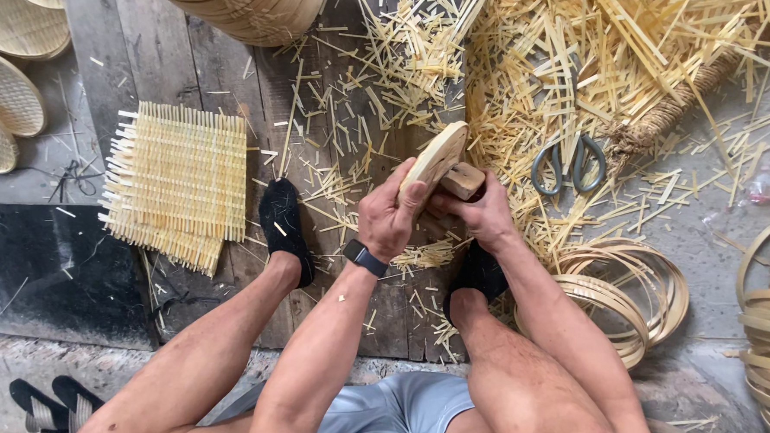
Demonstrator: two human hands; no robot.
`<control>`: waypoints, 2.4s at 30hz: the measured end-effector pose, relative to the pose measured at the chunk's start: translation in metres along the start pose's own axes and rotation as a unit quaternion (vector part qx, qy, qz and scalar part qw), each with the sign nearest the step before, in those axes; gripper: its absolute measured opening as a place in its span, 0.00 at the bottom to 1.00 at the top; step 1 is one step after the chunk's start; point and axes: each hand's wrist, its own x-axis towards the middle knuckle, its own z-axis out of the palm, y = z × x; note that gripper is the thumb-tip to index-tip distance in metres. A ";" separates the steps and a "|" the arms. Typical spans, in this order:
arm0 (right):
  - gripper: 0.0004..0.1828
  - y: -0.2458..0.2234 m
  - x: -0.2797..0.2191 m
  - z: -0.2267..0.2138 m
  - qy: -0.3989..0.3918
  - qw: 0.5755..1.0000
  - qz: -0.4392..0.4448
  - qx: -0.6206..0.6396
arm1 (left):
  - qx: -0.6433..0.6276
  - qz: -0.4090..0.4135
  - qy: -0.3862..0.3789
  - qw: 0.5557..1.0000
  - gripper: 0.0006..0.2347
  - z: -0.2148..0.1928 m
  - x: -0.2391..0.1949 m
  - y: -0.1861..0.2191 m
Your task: The person sits on the floor and repeatedly trims the edges of woven bamboo baskets using shears. They place each finished basket onto a stack and continue the process with new units.
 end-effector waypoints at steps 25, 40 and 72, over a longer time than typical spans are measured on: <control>0.46 0.077 0.007 -0.006 -0.106 0.958 0.106 0.245 | 0.038 -0.111 0.214 0.970 0.33 -0.166 0.050 -0.067; 0.34 0.023 -0.034 -0.040 -0.043 0.991 0.041 -0.119 | -0.185 -0.195 0.138 0.953 0.22 -0.138 0.056 -0.090; 0.09 0.085 -0.044 -0.013 0.198 0.907 -0.116 -0.354 | 0.397 0.397 -0.204 0.802 0.21 -0.019 -0.005 -0.076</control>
